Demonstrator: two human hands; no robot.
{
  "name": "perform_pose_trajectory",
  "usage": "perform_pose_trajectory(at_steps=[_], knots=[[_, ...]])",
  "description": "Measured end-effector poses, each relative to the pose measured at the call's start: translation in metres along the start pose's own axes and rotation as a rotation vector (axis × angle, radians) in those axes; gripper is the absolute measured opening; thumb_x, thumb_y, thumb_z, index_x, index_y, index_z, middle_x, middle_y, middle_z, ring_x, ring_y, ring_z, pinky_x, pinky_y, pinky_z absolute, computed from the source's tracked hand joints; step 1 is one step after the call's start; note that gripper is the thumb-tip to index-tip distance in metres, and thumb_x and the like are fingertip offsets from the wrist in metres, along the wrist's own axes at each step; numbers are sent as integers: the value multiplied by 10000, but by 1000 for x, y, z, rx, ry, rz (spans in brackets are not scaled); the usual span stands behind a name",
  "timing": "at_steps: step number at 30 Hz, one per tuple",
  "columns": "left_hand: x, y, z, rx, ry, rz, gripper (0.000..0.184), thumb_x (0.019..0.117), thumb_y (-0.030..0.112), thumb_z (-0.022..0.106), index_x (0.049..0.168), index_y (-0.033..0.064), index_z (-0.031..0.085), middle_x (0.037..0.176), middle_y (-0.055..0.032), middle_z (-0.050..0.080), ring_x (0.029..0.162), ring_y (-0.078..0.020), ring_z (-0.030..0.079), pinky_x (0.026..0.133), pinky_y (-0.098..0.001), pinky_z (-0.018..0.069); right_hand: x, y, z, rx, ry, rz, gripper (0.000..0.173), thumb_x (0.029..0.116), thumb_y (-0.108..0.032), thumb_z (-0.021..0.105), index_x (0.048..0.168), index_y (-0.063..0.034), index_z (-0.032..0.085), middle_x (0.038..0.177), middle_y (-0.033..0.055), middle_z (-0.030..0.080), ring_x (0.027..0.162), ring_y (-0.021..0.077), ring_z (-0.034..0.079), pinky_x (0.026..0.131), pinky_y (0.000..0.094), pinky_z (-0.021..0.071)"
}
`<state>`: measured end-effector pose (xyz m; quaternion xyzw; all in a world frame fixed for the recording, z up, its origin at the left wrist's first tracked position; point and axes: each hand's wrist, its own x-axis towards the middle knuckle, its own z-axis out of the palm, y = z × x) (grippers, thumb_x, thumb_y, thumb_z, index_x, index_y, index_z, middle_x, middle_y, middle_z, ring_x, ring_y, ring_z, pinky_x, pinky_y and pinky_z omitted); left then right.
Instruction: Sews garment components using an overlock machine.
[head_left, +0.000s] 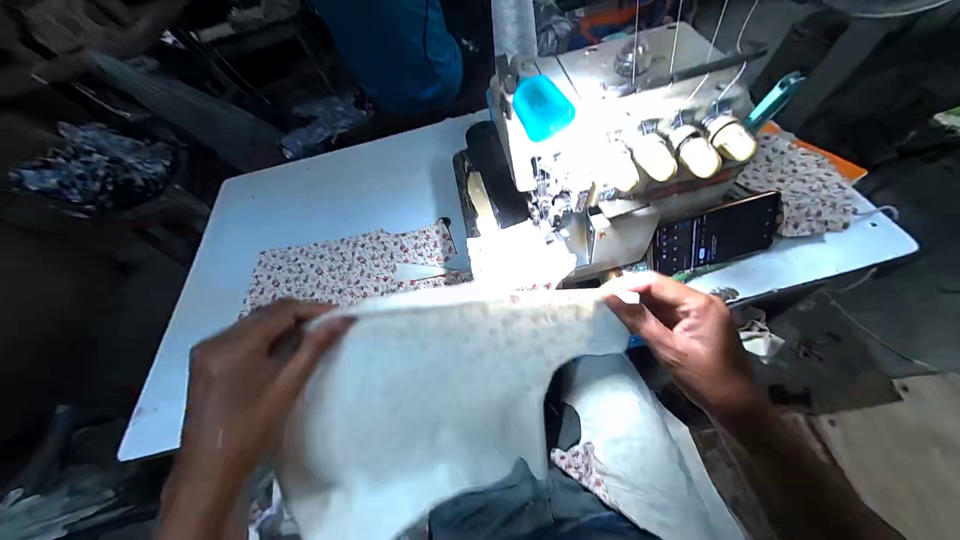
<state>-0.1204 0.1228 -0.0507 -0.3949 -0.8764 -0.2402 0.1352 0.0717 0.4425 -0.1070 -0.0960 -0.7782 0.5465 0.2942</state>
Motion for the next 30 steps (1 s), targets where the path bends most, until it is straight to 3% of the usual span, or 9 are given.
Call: perform_pose_trajectory(at_steps=[2,3,8,10,12,14,16,22,30], knots=[[45,1,8,73,-69,2,365,1040,256,599,1103,-96,670,1046,-298,674,948,-448,668,846,-641,499,29,-1,10,-26,-2,-25,80,961,-105,674,1034,-86,701,837,-61,694,663,-59,604,612,113,516],[63,5,14,79,-104,10,313,1043,210,599,1161,-71,670,1134,-293,662,1046,-483,645,914,-673,471,41,-1,14,-39,-9,-36,79,960,-91,682,1038,-85,695,837,-46,699,656,-46,615,599,121,522],[105,64,63,-160,-208,167,459,965,365,668,1262,15,685,1470,-162,546,1374,-352,495,1129,-526,399,65,1,29,-124,-54,-89,97,1002,-121,640,1046,-78,715,727,-18,619,552,2,499,496,153,411],[108,82,84,-221,-201,241,405,909,458,695,1032,77,757,1380,-100,605,1316,-284,528,1073,-496,422,64,-1,31,-100,-51,-62,104,1012,-143,624,1042,-102,714,709,-42,599,543,-9,490,486,148,396],[107,92,94,-297,-175,277,260,941,347,697,878,97,727,1147,-31,684,1110,-144,620,955,-358,487,52,-1,30,-27,-57,14,129,998,-175,631,1096,-118,694,770,-61,641,608,-23,561,537,147,459],[102,98,94,-346,-158,234,175,983,239,665,941,73,698,936,8,676,883,-26,639,823,-207,519,32,8,32,158,-72,63,217,953,-148,694,1158,-78,677,890,-37,722,745,8,688,671,173,589],[94,100,94,-334,-124,181,164,995,210,652,1000,52,698,876,11,661,782,24,611,744,-132,508,11,19,39,303,-16,74,133,935,-78,712,1047,-13,685,867,16,740,745,61,726,692,206,629],[105,90,110,-232,-28,227,115,962,135,658,970,38,718,893,-30,665,803,-10,593,710,-137,455,13,38,53,-23,241,-39,132,887,-209,768,874,-87,718,864,-19,626,710,-15,554,611,115,459],[99,88,116,-203,-141,165,94,929,134,660,934,68,728,881,0,652,806,-7,597,723,-141,466,-1,52,50,277,162,109,198,887,-132,773,1005,-47,638,868,-21,691,733,7,666,667,153,578]])
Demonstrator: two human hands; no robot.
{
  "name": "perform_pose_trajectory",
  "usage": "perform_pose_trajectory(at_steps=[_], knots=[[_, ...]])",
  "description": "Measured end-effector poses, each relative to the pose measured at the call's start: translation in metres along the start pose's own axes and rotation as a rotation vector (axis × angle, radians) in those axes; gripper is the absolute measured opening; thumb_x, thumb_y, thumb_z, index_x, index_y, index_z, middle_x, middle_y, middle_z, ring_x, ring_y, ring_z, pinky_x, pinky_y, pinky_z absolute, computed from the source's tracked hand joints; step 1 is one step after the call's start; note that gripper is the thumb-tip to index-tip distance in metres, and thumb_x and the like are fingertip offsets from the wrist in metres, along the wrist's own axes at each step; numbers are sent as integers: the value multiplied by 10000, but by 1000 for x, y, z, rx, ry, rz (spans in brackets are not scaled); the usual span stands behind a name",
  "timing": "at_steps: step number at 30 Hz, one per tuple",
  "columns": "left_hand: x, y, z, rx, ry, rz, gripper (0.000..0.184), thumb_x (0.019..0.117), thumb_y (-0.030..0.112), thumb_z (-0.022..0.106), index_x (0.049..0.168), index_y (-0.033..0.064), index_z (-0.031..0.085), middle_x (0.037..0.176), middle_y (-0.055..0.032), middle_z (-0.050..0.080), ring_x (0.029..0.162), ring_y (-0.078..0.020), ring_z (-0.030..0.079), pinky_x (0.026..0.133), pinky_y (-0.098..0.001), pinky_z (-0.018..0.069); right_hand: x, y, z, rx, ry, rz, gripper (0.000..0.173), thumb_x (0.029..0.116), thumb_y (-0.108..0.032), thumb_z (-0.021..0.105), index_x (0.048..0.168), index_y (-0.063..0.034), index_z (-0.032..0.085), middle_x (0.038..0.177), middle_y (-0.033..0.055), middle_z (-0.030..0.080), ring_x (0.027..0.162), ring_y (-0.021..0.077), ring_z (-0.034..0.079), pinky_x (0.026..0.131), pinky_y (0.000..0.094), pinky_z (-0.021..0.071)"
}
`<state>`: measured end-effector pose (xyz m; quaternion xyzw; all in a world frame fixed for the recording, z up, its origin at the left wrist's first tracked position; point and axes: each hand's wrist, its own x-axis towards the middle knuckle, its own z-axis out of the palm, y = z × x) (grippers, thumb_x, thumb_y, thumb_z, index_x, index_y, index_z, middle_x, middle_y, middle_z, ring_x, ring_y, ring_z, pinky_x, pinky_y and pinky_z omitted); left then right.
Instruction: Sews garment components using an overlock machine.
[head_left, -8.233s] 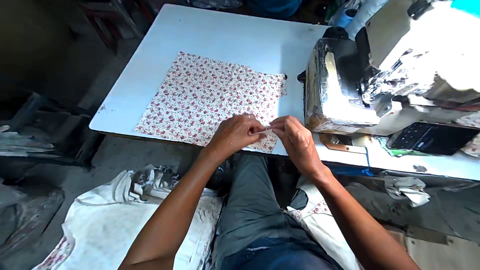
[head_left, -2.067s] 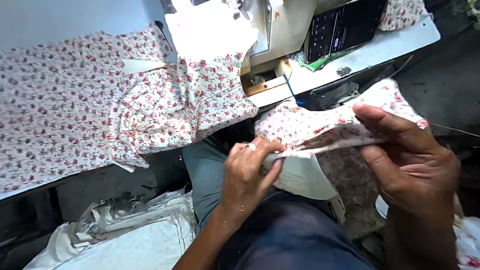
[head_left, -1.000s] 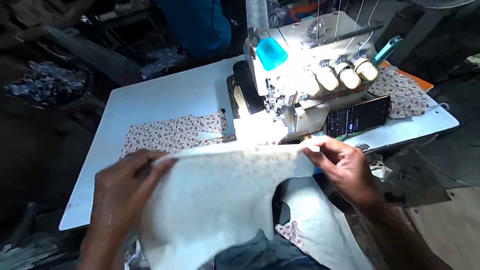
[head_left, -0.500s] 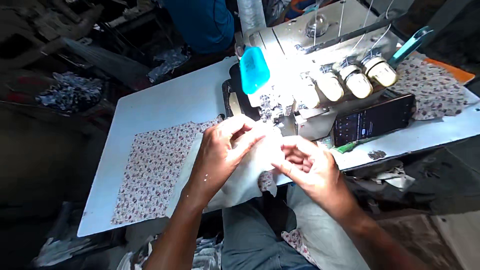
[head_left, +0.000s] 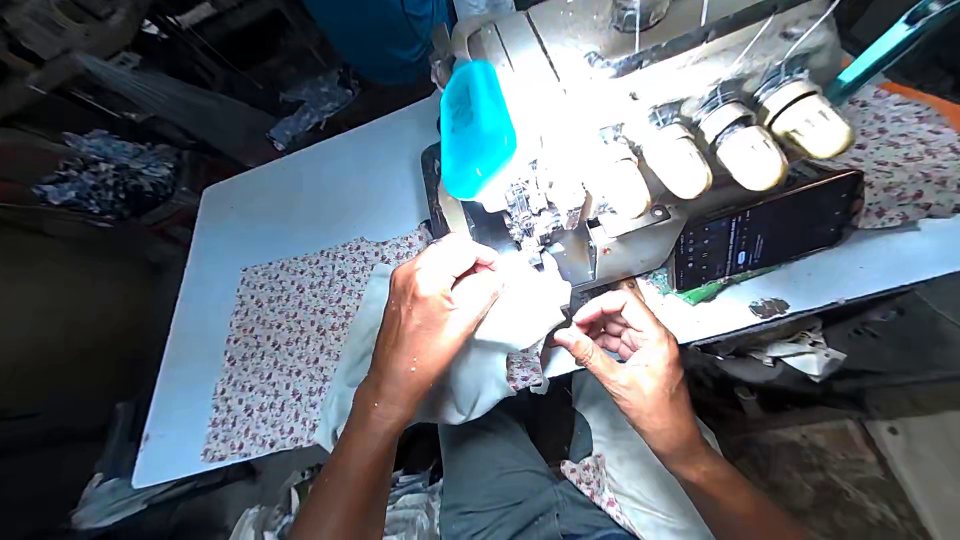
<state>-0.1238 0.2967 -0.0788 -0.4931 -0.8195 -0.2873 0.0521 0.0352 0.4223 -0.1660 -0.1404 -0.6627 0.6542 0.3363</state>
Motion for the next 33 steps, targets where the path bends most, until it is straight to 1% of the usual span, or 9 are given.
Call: perform_pose_trajectory(at_steps=[3,8,13,17,21,24,26,29,33], knots=[[-3,0,0,8,5,-7,104,936,145,659,941,73,734,891,7,660,809,-1,593,721,-143,458,-4,3,0,58,-11,91,199,898,-107,754,1051,-20,662,858,-14,705,691,25,681,624,171,594],[-2,0,1,15,25,4,117,939,152,660,942,68,741,891,1,662,809,3,588,710,-132,449,1,1,8,137,10,113,122,898,-49,739,1003,-18,684,835,-3,717,645,28,668,596,166,583],[-2,1,-1,-7,-6,19,105,929,161,668,926,83,739,871,16,645,784,4,580,681,-134,446,0,-4,10,210,30,74,118,872,-6,748,941,-27,656,956,45,702,722,94,707,663,231,636],[-5,2,-2,-24,-37,35,107,922,187,677,916,105,746,881,29,659,800,3,601,691,-147,463,-7,-10,9,264,26,88,210,877,42,730,1028,-19,598,934,35,723,692,79,703,639,209,623],[-5,6,3,-2,17,4,112,928,205,687,922,110,747,843,36,636,763,-8,584,662,-163,451,-12,-12,9,249,32,72,228,894,30,716,1079,-15,591,914,4,707,689,46,681,618,184,602],[-7,10,10,35,69,-21,120,933,216,695,990,115,726,864,19,649,775,-64,598,690,-234,463,-11,-13,11,239,31,60,214,905,28,706,1090,-2,601,915,9,705,689,46,680,614,183,601],[-11,11,13,50,101,-12,127,945,212,689,997,118,757,916,-6,672,846,-102,631,741,-274,484,-12,-14,12,238,38,64,204,905,31,705,1082,4,607,908,15,705,681,46,677,605,182,598],[-20,11,17,24,142,3,149,959,165,675,1020,98,793,992,-44,677,941,-109,630,826,-239,483,-13,-15,12,239,41,61,184,908,26,701,1068,1,612,900,11,702,671,41,670,591,179,589],[-11,11,25,-16,168,59,133,953,81,654,1018,38,762,987,-85,693,956,-146,648,876,-249,499,-11,-17,12,192,59,22,143,925,15,686,1055,-5,630,910,4,709,681,36,676,613,181,600]])
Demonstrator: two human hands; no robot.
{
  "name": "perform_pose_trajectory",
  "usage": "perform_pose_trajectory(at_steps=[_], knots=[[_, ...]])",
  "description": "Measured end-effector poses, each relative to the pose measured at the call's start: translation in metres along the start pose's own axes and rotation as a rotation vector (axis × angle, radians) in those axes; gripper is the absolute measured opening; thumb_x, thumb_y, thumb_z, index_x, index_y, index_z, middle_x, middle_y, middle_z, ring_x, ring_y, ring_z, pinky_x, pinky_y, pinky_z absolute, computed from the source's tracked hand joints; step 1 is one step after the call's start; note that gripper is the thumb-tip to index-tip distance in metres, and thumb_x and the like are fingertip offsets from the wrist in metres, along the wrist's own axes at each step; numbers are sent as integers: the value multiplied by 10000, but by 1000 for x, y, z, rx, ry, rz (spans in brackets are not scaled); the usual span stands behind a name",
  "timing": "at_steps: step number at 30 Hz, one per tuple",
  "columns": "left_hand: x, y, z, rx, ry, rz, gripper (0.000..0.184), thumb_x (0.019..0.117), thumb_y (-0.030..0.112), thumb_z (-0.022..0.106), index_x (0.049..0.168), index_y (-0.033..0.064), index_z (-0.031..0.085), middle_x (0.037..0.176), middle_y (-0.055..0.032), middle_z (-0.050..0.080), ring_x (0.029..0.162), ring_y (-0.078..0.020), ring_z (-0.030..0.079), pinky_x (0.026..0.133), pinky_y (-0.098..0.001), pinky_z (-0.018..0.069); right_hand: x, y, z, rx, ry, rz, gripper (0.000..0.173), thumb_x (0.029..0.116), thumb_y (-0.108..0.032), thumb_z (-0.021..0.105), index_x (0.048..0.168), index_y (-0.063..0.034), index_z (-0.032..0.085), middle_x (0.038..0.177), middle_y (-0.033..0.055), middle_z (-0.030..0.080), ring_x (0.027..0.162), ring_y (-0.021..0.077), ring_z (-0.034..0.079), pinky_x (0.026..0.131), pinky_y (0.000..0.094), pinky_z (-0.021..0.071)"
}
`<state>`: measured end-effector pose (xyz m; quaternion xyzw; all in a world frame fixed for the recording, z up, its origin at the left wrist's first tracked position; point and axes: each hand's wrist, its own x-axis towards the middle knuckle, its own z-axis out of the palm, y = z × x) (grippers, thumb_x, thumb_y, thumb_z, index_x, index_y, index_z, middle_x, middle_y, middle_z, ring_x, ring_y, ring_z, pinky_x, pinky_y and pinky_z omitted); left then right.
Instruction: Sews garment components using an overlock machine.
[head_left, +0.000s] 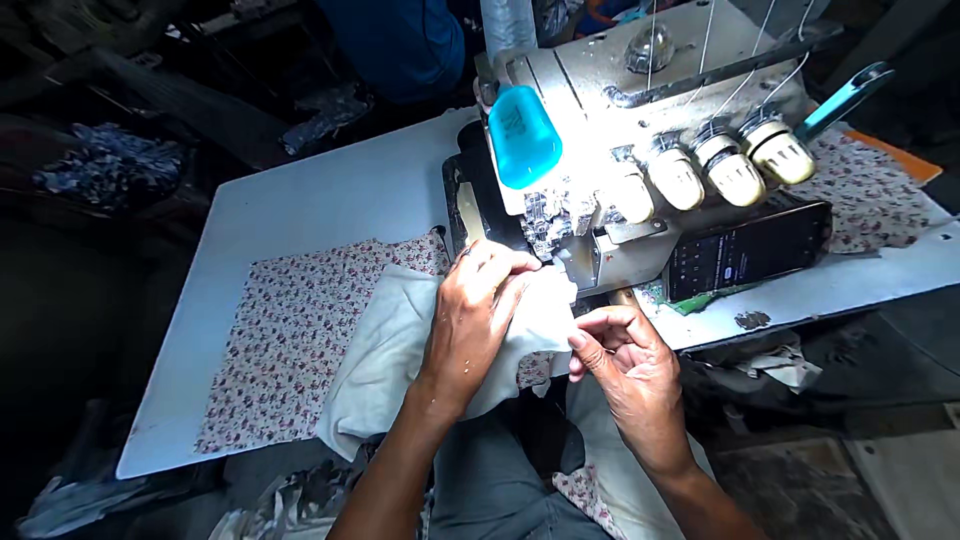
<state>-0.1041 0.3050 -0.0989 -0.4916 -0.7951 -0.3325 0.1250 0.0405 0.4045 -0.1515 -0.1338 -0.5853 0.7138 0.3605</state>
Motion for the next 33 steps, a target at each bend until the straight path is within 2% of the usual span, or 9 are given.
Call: perform_pose_trajectory(at_steps=[4,7,8,11,14,18,24,28,33], knots=[[11,-5,6,-20,3,-25,93,932,71,651,1010,25,670,907,-63,637,824,-108,594,769,-213,475,9,0,-3,-171,11,-80,119,925,-14,683,1032,29,713,943,49,689,705,32,670,633,167,600],[15,-17,2,-37,-25,26,80,912,70,673,983,38,655,926,-62,627,837,-97,589,762,-196,470,14,5,-4,-443,-3,-207,144,955,-90,662,1027,-30,772,934,34,681,767,3,637,677,128,551],[17,-20,-1,-34,-30,52,80,908,65,683,979,41,654,965,-71,628,883,-112,598,794,-208,479,15,6,-4,-550,-5,-263,160,966,-97,649,1039,-51,784,939,33,676,792,13,627,698,133,534],[19,-21,-8,40,2,113,118,929,91,687,1019,17,699,1126,-147,653,1113,-276,597,970,-387,457,16,3,-5,-836,-18,-408,202,962,-70,628,1074,-97,793,966,79,669,781,118,637,656,237,525],[8,-11,-9,31,32,149,129,942,130,700,993,30,763,1051,-130,707,1049,-244,644,942,-352,485,12,1,-8,-964,-28,-477,257,955,-39,608,1112,-115,798,952,116,654,708,165,606,577,271,482],[-5,-18,-4,-105,-27,107,130,919,182,728,935,71,794,986,-74,718,1033,-163,636,979,-298,452,8,-3,-12,-1061,-65,-495,307,964,-32,587,1149,-164,793,927,110,652,722,187,622,566,287,473],[13,-31,-7,-157,-112,72,98,894,110,700,940,68,776,1081,-44,711,1117,-152,615,977,-289,465,21,-11,-14,-1179,-127,-466,315,971,-55,579,1191,-161,778,914,127,639,669,234,613,522,331,452],[39,-53,-2,-104,-105,41,121,934,130,678,967,38,750,1110,-100,680,1093,-195,605,968,-323,462,28,-17,-13,-1260,-165,-412,415,973,-60,570,1330,-217,713,933,137,634,640,262,610,504,363,443],[61,-77,-1,-115,-68,-63,230,939,258,723,1047,60,767,1221,-123,665,1188,-221,581,1043,-368,423,18,-13,-21,-1269,-214,-403,393,993,-106,565,1353,-193,697,926,137,654,655,262,633,513,350,473]])
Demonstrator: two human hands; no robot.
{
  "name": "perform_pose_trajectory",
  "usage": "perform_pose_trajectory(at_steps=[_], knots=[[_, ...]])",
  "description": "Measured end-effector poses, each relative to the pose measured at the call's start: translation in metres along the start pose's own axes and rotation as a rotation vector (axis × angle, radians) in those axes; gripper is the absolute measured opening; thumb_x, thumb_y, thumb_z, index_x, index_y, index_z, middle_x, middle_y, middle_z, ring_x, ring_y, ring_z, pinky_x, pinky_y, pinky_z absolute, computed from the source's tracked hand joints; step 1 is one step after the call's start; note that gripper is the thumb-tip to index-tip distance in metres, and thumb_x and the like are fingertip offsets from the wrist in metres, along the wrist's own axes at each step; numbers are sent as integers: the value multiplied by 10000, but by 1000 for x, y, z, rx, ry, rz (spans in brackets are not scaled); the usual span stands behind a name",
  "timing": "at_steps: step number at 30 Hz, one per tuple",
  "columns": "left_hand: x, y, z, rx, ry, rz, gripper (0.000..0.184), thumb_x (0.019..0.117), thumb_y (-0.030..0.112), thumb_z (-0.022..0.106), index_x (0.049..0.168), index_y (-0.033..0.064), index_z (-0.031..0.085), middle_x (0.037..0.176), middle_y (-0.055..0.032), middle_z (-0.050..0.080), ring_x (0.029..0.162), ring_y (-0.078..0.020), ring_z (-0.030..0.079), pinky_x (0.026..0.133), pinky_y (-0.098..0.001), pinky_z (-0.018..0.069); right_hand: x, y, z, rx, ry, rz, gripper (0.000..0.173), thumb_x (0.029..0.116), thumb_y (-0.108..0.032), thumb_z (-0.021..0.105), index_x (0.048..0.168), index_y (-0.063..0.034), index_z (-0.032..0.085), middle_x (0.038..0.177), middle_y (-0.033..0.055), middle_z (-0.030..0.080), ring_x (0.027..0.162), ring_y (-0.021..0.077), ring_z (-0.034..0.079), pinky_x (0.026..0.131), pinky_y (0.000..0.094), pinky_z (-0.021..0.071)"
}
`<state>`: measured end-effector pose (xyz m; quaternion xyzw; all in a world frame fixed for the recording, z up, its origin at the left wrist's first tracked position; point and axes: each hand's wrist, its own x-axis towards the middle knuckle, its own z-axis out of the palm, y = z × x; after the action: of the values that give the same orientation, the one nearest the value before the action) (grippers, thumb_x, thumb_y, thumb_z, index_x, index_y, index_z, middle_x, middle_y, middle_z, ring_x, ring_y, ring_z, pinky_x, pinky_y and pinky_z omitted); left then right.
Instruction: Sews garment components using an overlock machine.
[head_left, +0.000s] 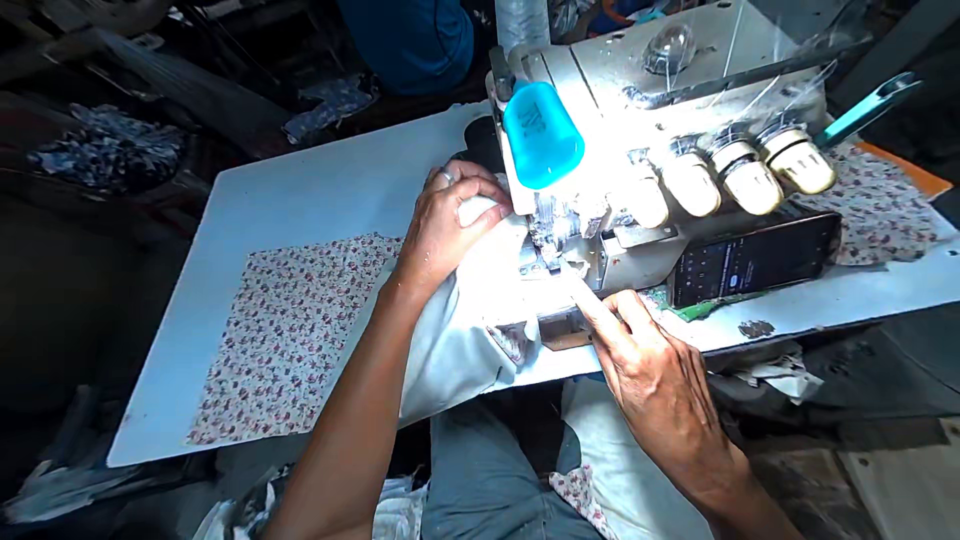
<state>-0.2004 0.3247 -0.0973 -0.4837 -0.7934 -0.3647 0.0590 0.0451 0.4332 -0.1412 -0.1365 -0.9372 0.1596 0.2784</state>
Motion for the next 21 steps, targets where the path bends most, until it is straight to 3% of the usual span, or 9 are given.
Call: perform_pose_trajectory(at_steps=[4,7,9,10,12,13,15,18,21], knots=[[-11,-3,-2,-60,48,-205,234,948,260,711,1100,82,733,1452,-162,518,1340,-214,513,1100,-367,435,-12,-1,0,20,-9,-7,349,1032,-202,561,1349,-138,692,991,161,677,678,276,660,537,358,514],[-30,14,-7,-187,101,-427,252,945,152,713,1183,72,696,1521,-156,455,1306,-215,552,986,-359,536,-18,-5,-3,43,-6,-21,345,1033,-233,562,1326,-108,695,1029,155,690,740,277,683,588,352,543],[-48,24,-9,-308,141,-498,297,952,88,679,1246,53,661,1485,-134,500,1181,-159,607,898,-313,547,-20,-10,-4,65,2,-46,342,1027,-229,573,1317,-99,697,1056,156,694,774,275,695,611,348,555],[-59,30,-10,-349,154,-525,314,960,77,662,1273,65,640,1425,-108,552,1056,-115,640,831,-283,556,-20,-13,-5,76,10,-57,338,1025,-229,577,1311,-99,700,1070,155,694,782,272,694,616,342,553],[-80,46,-11,-411,180,-555,320,983,64,634,1295,132,611,1153,-52,651,769,-63,602,663,-230,503,-19,-18,-5,98,26,-74,343,1022,-230,585,1319,-99,697,1090,149,692,815,265,696,644,333,561],[-90,51,-10,-433,192,-557,329,984,55,628,1298,153,611,1080,-30,659,729,-53,588,642,-215,497,-18,-21,-5,111,35,-80,341,1021,-227,592,1319,-100,697,1095,148,692,834,265,699,660,332,567],[-104,60,-8,-455,232,-555,324,969,26,633,1277,127,627,1070,-18,655,786,-51,604,700,-220,520,-14,-25,-4,146,45,-95,335,1023,-230,595,1313,-99,698,1116,156,684,852,263,697,666,328,565],[-123,71,2,-411,322,-500,318,914,-4,676,1222,73,662,1234,-31,638,977,-71,652,810,-242,572,-5,-31,-2,229,49,-125,315,1015,-212,604,1290,-99,710,1150,184,656,795,248,683,647,327,569],[-140,88,19,-320,344,-367,278,898,74,717,1175,43,714,1264,-74,634,1043,-85,664,840,-237,587,8,-30,0,416,-29,-195,383,990,-131,618,1371,-116,653,1344,166,599,789,200,684,664,332,580]])
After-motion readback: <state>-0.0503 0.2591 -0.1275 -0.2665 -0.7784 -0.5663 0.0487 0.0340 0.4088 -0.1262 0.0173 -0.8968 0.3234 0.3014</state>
